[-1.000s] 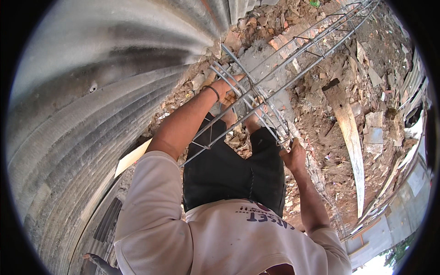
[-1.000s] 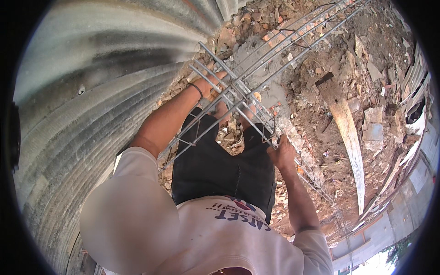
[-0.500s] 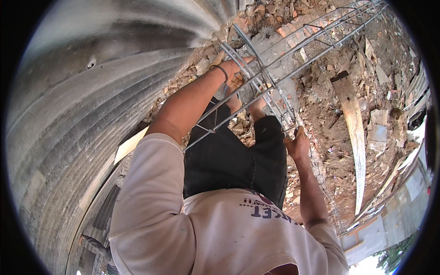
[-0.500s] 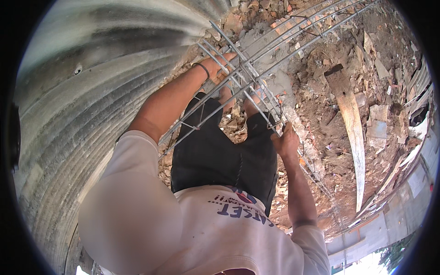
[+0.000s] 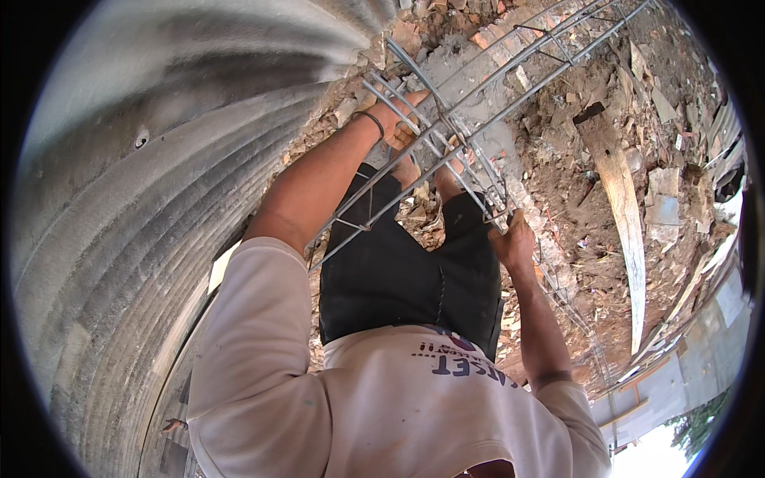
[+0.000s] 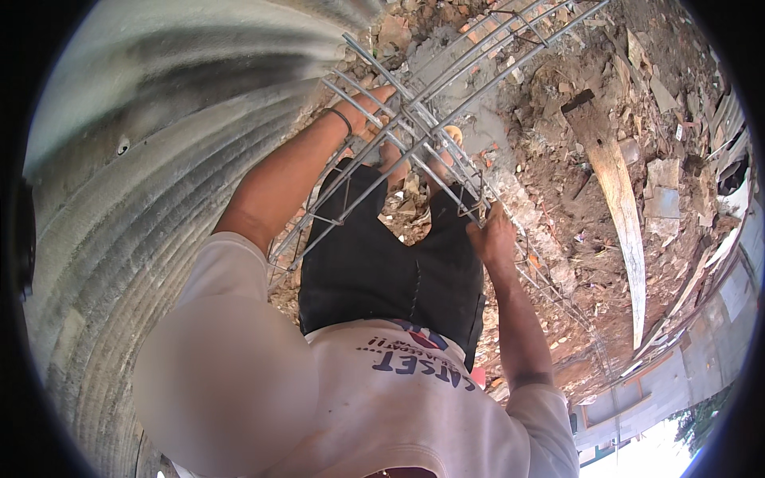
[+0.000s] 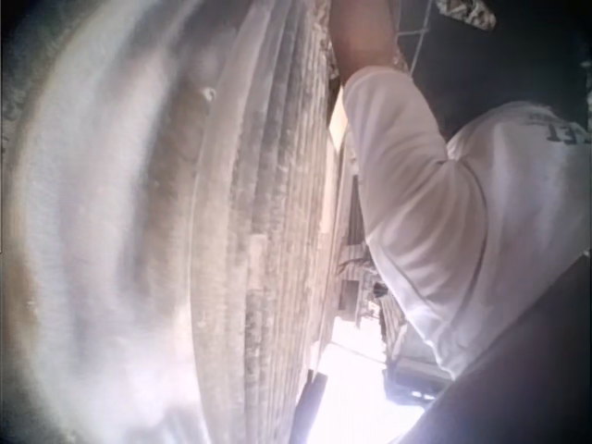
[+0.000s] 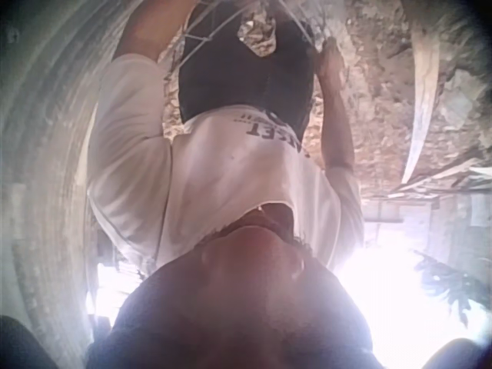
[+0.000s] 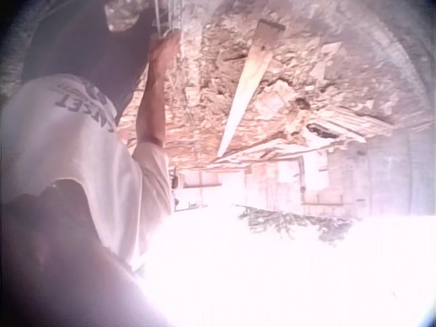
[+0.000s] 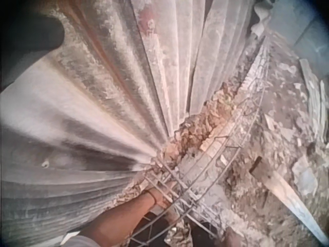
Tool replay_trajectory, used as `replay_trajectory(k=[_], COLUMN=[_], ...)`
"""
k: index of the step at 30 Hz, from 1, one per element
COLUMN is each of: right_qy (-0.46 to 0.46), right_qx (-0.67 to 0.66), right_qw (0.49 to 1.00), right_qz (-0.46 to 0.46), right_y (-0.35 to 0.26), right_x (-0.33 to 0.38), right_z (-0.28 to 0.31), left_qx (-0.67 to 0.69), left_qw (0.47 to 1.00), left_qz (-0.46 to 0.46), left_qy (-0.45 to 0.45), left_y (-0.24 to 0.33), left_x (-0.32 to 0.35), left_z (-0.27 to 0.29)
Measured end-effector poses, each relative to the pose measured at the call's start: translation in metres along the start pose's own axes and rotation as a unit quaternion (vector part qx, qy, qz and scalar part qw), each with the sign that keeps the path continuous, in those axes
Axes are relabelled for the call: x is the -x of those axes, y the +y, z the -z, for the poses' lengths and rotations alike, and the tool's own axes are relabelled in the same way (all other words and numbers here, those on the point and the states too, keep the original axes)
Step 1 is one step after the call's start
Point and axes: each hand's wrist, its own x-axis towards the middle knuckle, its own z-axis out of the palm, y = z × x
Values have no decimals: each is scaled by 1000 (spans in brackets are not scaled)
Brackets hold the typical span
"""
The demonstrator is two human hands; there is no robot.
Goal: The person assembles a metal reinforcement structure for construction by positioning rebar rods and securing them with wire.
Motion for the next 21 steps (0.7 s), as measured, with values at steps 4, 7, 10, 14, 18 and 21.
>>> replay_trajectory(k=[4,7,10,14,18,21], right_qy=[10,-10,-17,-33,-2,0], right_qx=[-8,3,-9,-15,-32,-38], right_qw=[1000,1000,999,998,997,995], right_qz=[21,-12,29,46,73,97], right_y=[7,19,5,9,24,23], right_x=[-17,-19,-34,-48,-46,-52], right_z=[1,11,16,14,15,10], left_qx=[66,75,11,-86,-192,-237], left_qw=[997,993,1000,986,903,920], left_qz=[6,90,10,-131,-337,-237], left_qy=[-30,1,-10,49,184,205], left_y=[1,25,-3,-36,-71,-89], left_x=[0,28,17,29,110,164], left_z=[3,-21,2,9,-9,-28])
